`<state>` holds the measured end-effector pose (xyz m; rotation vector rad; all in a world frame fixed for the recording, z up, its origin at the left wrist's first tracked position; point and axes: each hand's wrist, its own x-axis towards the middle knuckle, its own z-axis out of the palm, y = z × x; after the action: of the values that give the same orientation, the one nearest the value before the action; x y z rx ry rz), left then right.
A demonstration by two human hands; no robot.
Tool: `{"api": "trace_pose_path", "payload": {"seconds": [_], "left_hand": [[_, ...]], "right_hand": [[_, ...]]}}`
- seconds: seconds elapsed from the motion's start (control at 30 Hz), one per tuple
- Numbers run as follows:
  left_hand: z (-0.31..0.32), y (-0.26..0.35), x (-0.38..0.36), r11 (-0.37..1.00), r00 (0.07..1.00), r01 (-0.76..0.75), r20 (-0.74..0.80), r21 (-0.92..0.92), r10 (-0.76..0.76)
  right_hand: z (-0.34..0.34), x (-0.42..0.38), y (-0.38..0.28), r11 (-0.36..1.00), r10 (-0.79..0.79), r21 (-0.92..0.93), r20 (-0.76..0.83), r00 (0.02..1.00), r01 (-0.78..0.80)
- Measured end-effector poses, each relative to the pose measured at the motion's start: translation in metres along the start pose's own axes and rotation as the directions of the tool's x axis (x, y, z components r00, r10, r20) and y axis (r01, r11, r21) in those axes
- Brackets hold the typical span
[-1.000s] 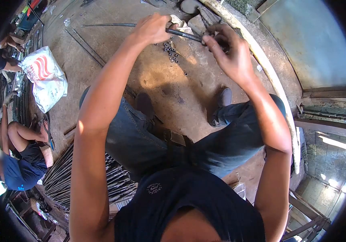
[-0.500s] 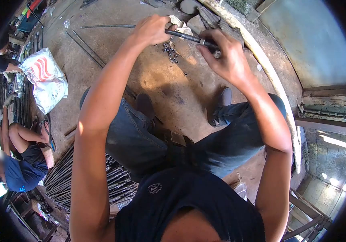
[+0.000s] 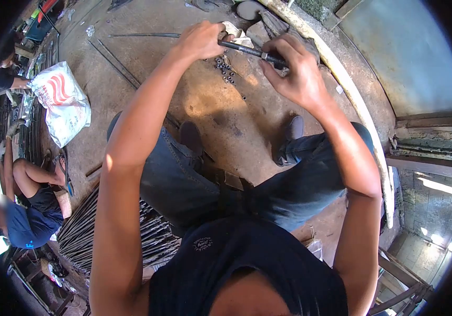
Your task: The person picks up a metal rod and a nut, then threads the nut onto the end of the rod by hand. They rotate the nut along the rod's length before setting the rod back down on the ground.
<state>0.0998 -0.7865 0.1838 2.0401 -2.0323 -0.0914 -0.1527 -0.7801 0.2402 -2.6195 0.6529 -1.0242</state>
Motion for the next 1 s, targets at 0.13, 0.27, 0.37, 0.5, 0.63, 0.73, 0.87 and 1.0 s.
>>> {"api": "trace_pose_path", "payload": {"seconds": [0.13,0.27,0.37,0.5,0.63,0.73,0.87,1.0], "left_hand": [[-0.011,0.008,-0.004,0.999,0.997,0.011,0.078,-0.045,-0.007],[-0.004,0.003,-0.001,0.999,0.999,-0.001,0.034,-0.053,0.003],[0.002,0.000,0.000,0.998,0.999,-0.009,0.037,-0.056,0.011],[0.004,-0.003,0.003,0.998,0.998,-0.011,0.058,-0.060,0.015],[0.004,-0.001,0.000,0.997,0.999,-0.017,0.042,-0.079,0.020],[0.000,0.001,-0.001,0.996,0.999,0.005,0.053,-0.086,0.000],[-0.003,0.005,-0.003,0.998,0.995,0.005,0.097,-0.066,0.001],[0.001,0.004,-0.001,0.996,0.996,0.036,0.087,-0.077,-0.029]], "right_hand": [[-0.006,0.000,-0.002,0.994,0.106,0.016,0.070,0.992,-0.108],[-0.001,-0.001,0.005,0.995,-0.097,-0.016,0.033,0.995,0.098],[-0.001,-0.002,-0.001,0.967,0.256,-0.046,0.185,0.949,-0.252],[-0.002,-0.005,0.003,0.999,0.026,-0.047,0.056,0.998,-0.023],[0.001,-0.009,0.005,0.999,0.052,0.005,0.074,0.996,-0.053],[0.000,-0.010,0.002,0.999,-0.028,-0.027,0.032,0.999,0.029],[0.000,-0.009,0.003,0.994,0.105,-0.033,0.045,0.994,-0.103],[0.003,-0.009,0.006,0.984,-0.177,-0.036,-0.045,0.983,0.176]]}}
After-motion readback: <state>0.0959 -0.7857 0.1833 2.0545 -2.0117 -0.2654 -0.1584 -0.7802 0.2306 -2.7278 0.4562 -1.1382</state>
